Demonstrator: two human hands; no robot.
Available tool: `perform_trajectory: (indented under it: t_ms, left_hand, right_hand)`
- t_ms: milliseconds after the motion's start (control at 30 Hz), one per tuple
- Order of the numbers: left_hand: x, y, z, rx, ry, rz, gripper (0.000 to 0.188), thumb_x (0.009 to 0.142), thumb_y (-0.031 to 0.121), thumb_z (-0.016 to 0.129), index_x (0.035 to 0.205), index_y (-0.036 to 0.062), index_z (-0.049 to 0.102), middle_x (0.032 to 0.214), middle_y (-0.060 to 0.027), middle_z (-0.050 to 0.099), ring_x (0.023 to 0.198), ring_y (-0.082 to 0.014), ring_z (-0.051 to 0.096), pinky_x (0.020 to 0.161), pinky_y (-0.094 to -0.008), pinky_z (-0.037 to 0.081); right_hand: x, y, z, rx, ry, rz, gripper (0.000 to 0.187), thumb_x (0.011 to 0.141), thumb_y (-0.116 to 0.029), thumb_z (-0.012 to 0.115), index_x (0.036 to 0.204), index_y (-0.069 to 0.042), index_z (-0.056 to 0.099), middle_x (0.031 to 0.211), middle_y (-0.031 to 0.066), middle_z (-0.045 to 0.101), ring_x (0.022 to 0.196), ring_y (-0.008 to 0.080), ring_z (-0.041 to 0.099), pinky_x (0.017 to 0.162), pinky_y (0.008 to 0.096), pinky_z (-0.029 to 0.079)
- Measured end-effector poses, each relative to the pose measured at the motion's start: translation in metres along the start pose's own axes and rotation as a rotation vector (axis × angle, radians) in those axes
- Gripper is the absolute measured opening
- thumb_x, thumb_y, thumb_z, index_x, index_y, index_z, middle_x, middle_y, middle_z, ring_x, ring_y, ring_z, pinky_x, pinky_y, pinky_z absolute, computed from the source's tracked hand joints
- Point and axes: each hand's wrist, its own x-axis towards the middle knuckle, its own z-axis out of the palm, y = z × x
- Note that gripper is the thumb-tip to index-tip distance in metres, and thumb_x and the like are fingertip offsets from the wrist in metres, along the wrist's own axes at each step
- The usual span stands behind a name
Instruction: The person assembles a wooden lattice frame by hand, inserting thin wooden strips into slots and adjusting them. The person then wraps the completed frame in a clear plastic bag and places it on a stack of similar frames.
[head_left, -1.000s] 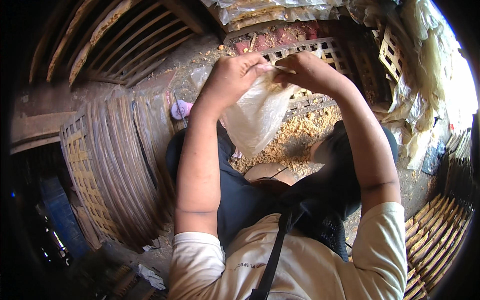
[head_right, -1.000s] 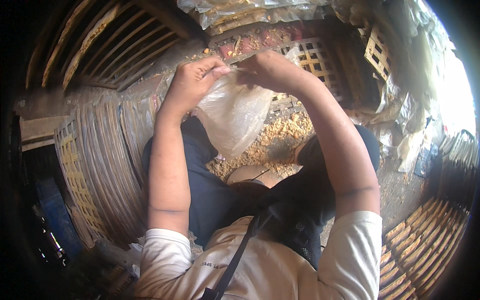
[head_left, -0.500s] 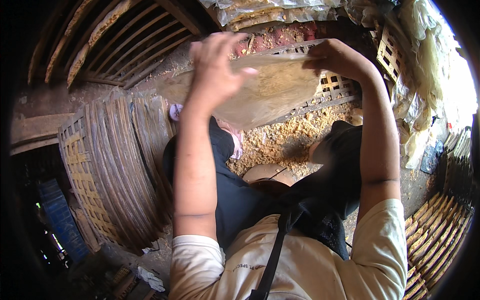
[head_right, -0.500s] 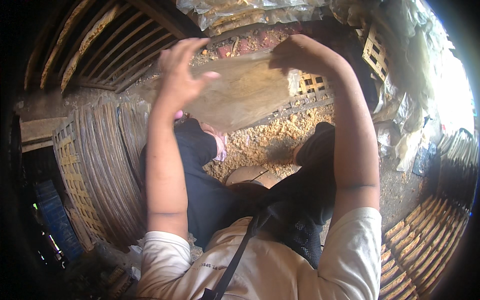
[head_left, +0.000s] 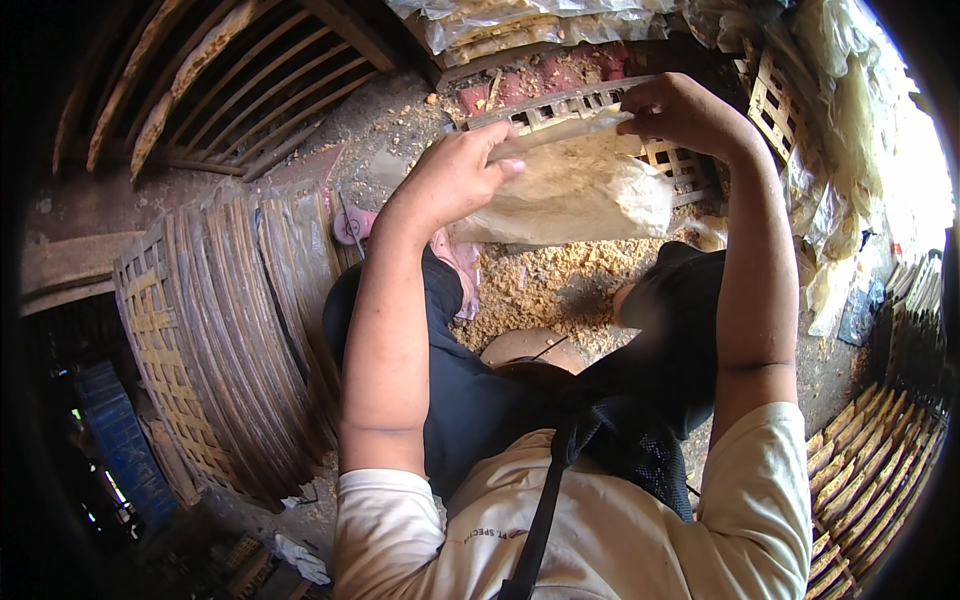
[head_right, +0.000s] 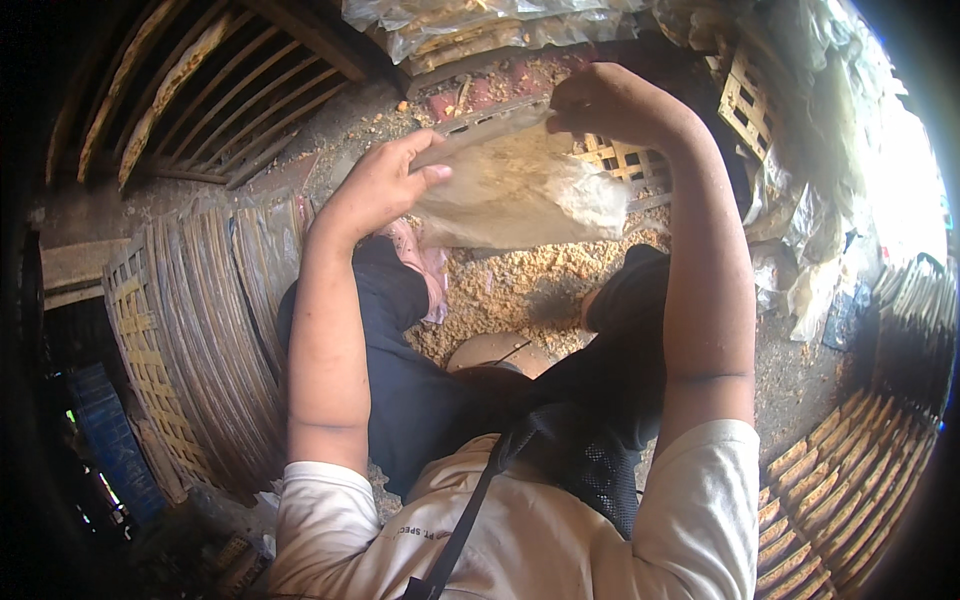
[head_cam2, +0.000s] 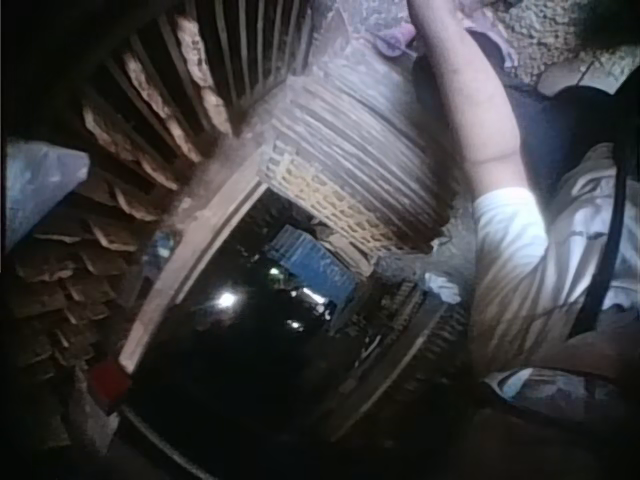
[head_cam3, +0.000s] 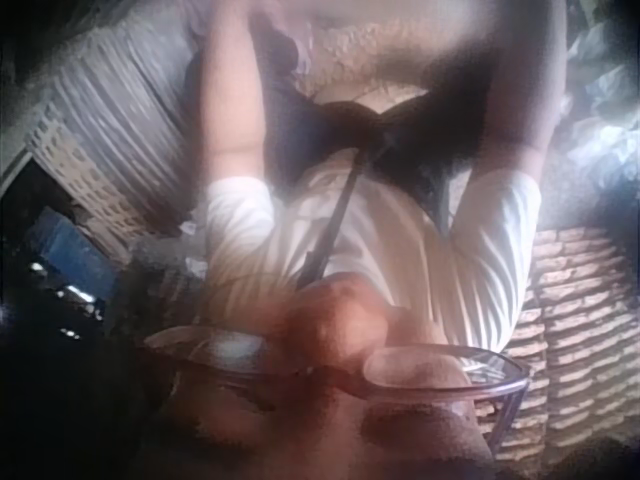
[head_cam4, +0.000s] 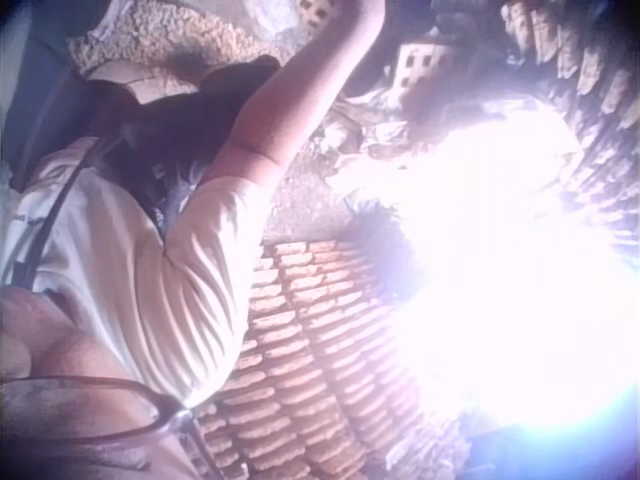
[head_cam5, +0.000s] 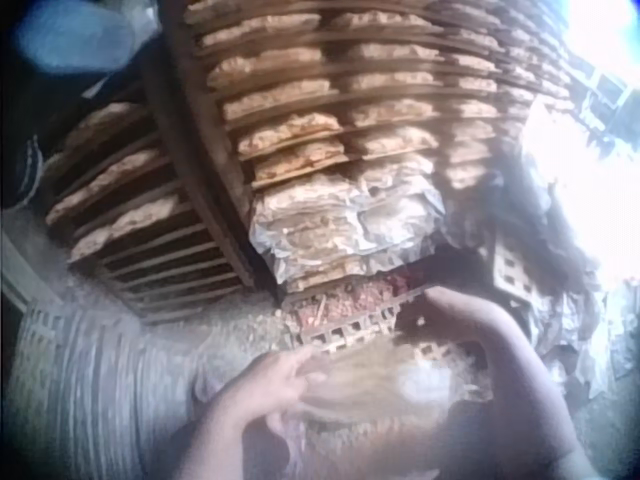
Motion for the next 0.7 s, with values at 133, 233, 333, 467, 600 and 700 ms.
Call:
perform_trajectory:
  t_ms: [133, 233, 333, 467, 600, 700]
  left_hand:
    - [0.006, 0.012, 0.012, -0.106, -0.009, 0.084, 0.025, 0.090, 0.024, 0.064, 0.103, 0.0026, 0.065, 0.084, -0.0117, 0.068, 0.077, -0.0144, 0.060, 0.073, -0.0300, 0.047]
    - [0.012, 0.012, 0.013, -0.201, -0.031, 0.114, 0.032, 0.095, 0.030, 0.058, 0.115, 0.0049, 0.062, 0.084, -0.0134, 0.069, 0.076, -0.0149, 0.063, 0.071, -0.0310, 0.047]
    - [0.008, 0.018, -0.002, -0.513, -0.176, -0.048, 0.045, 0.097, 0.038, 0.054, 0.114, -0.0023, 0.063, 0.102, -0.0061, 0.067, 0.090, -0.0102, 0.056, 0.083, -0.0243, 0.044]
    - [0.002, 0.024, 0.008, -0.799, -0.100, 0.028, 0.049, 0.100, 0.040, 0.045, 0.121, -0.0022, 0.058, 0.110, -0.0086, 0.064, 0.098, -0.0125, 0.058, 0.090, -0.0253, 0.044]
    - [0.000, 0.023, 0.007, -0.961, -0.270, -0.024, 0.049, 0.102, 0.037, 0.037, 0.124, -0.0023, 0.054, 0.113, -0.0100, 0.062, 0.107, -0.0147, 0.056, 0.095, -0.0288, 0.043]
    - [0.003, 0.012, 0.012, -1.014, -0.236, -0.046, 0.047, 0.101, 0.035, 0.038, 0.127, -0.0019, 0.052, 0.118, -0.0103, 0.060, 0.110, -0.0159, 0.056, 0.096, -0.0294, 0.044]
  right_hand:
    - [0.000, -0.004, 0.004, 0.061, 0.036, -0.174, 0.033, 0.083, -0.027, 0.070, 0.098, 0.003, 0.067, 0.110, 0.0176, 0.063, 0.104, 0.0251, 0.061, 0.086, 0.0354, 0.047]
    - [-0.001, -0.008, 0.006, 0.128, 0.113, -0.105, 0.049, 0.083, -0.028, 0.070, 0.120, 0.003, 0.060, 0.128, 0.0187, 0.056, 0.120, 0.0293, 0.053, 0.103, 0.0365, 0.039]
    - [-0.005, -0.003, 0.014, 0.164, 0.269, -0.203, 0.053, 0.082, -0.030, 0.068, 0.124, 0.001, 0.057, 0.115, 0.0189, 0.064, 0.105, 0.0287, 0.061, 0.093, 0.0369, 0.046]
    - [-0.002, -0.012, 0.029, 0.322, 0.304, -0.422, 0.073, 0.076, -0.028, 0.073, 0.137, -0.001, 0.043, 0.124, 0.0210, 0.058, 0.117, 0.0286, 0.055, 0.102, 0.0365, 0.041]
    - [0.007, -0.050, 0.055, 0.096, 0.370, -0.457, 0.090, 0.066, -0.044, 0.083, 0.140, -0.012, 0.043, 0.129, 0.0149, 0.055, 0.120, 0.0294, 0.054, 0.100, 0.0425, 0.045]
    - [0.014, -0.046, 0.061, 0.092, 0.489, -0.405, 0.080, 0.066, -0.039, 0.083, 0.134, -0.014, 0.048, 0.111, 0.0140, 0.065, 0.105, 0.0316, 0.062, 0.088, 0.0420, 0.050]
